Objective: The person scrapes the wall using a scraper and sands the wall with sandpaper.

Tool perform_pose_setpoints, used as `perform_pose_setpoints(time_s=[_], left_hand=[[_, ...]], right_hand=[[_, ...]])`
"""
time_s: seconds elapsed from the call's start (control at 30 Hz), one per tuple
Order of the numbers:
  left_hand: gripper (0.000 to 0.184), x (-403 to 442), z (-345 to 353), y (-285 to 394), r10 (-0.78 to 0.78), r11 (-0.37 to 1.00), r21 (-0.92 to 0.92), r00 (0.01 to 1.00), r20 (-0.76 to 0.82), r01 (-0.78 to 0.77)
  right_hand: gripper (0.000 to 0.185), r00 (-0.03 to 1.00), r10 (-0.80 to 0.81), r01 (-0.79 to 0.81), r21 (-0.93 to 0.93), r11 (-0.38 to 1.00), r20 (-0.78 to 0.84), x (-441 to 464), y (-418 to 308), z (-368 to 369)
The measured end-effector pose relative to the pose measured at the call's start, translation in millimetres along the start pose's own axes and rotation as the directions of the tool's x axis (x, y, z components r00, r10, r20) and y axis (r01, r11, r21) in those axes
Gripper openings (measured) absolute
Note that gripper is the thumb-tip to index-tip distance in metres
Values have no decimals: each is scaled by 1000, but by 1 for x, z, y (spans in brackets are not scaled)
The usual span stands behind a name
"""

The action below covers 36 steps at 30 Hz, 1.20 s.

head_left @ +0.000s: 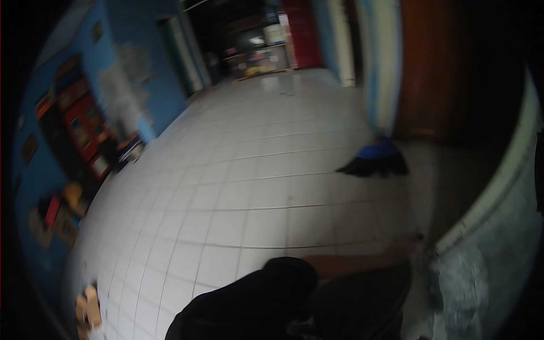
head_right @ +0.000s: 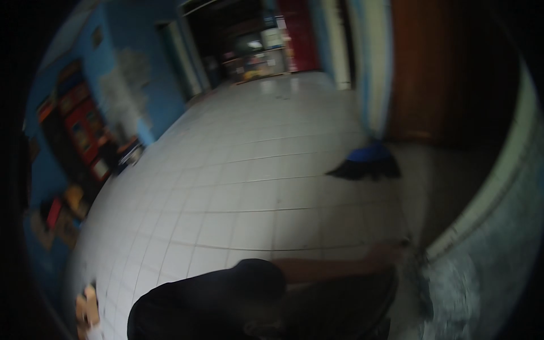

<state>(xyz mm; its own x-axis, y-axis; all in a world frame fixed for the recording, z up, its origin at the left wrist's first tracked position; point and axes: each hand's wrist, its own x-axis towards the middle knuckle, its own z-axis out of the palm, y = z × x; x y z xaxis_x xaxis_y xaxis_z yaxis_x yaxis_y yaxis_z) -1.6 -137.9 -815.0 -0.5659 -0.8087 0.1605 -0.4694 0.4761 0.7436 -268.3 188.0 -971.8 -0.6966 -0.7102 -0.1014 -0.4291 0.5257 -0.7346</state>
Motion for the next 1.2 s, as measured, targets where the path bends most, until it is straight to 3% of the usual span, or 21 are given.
perform_pose_setpoints(time_s=[0.03, 0.07, 0.1, 0.13, 0.17, 0.2, 0.23, 0.3, 0.33, 0.4, 0.43, 0.47, 0.53, 0.63, 0.77, 0.83, 0.87, 0.93, 0.97, 1.03, 1.2], left_hand=[[34, 3, 19, -24, 183, 983, 39, 978, -97, -180], [31, 3, 0, -4, 89, 990, 102, 993, 82, -97], [27, 15, 27, -48, 201, 979, 34, 978, 51, -203], [25, 17, 8, -15, 94, 940, 319, 991, 101, -121], [20, 24, 21, -36, 220, 878, 440, 975, -27, -186], [21, 24, 14, -22, 212, 935, 320, 964, -162, -152], [22, 37, 27, -29, 131, 919, 392, 964, -233, -30], [24, 43, 26, 6, 216, 931, 339, 950, -224, -131], [24, 48, 34, 29, 237, 931, 325, 952, -195, -165], [22, 57, 45, 72, 236, 934, 291, 969, -72, -206], [19, 45, 39, 86, 350, 904, 303, 929, -118, -302], [19, 49, 38, 105, 356, 903, 296, 929, -107, -312], [19, 64, 29, 151, 136, 966, 208, 987, 84, -151], [17, 87, 23, 196, 268, 935, 233, 963, 35, -269], [18, 118, 60, 187, 267, 887, 331, 943, 197, -321], [17, 120, 97, 156, 149, 788, 577, 977, 156, -212], [17, 119, 111, 134, 149, 788, 575, 974, 168, -220], [18, 115, 126, 106, -5, 859, 499, 974, 227, -112], [18, 116, 125, 101, -9, 859, 499, 971, 238, -115], [19, 108, 99, 120, 166, 936, 256, 946, 278, -240], [20, 106, 101, 131, 98, 943, 278, 951, 293, -183]], right_hand=[[29, 1000, -5, 5, -13, 1000, 23, -3, -13, 0], [27, 999, 37, -36, -35, 999, 30, -4, -23, 0], [22, 995, -67, 81, 184, 980, -79, 26, 64, 25], [19, 980, -148, 157, 57, 986, -134, 17, 47, 25], [15, 946, -239, 231, -65, 971, -218, 5, 18, 21], [11, 993, -16, 28, 100, 995, -121, 3, -4, 14], [9, 966, -130, 116, -74, 990, -224, 4, -2, 15], [9, 981, -22, 26, 21, 999, -193, 11, -2, 11], [9, 984, 31, -20, 65, 998, -177, 19, 2, 10], [10, 975, -39, 46, 27, 999, -218, 28, 0, 4], [9, 980, -28, 37, 47, 998, -197, 8, -10, 13], [10, 977, -55, 63, 29, 998, -208, 5, -9, 15], [10, 984, 0, 4, 23, 1000, -179, 0, -21, 12], [10, 983, 9, -1, 42, 999, -182, 5, -18, 13], [11, 985, 92, -88, 32, 996, -144, 7, -28, 8], [11, 987, 86, -84, 17, 996, -134, 10, -22, 13], [12, 991, 66, -67, -1, 998, -113, 9, -20, 17], [13, 993, 68, -70, -17, 997, -94, 9, -25, 17], [14, 996, 58, -61, -29, 998, -70, 10, -28, 15], [14, 996, 59, -60, -15, 998, -69, 11, -33, 14], [14, 995, 99, -99, -8, 995, -31, 11, -38, 12]])
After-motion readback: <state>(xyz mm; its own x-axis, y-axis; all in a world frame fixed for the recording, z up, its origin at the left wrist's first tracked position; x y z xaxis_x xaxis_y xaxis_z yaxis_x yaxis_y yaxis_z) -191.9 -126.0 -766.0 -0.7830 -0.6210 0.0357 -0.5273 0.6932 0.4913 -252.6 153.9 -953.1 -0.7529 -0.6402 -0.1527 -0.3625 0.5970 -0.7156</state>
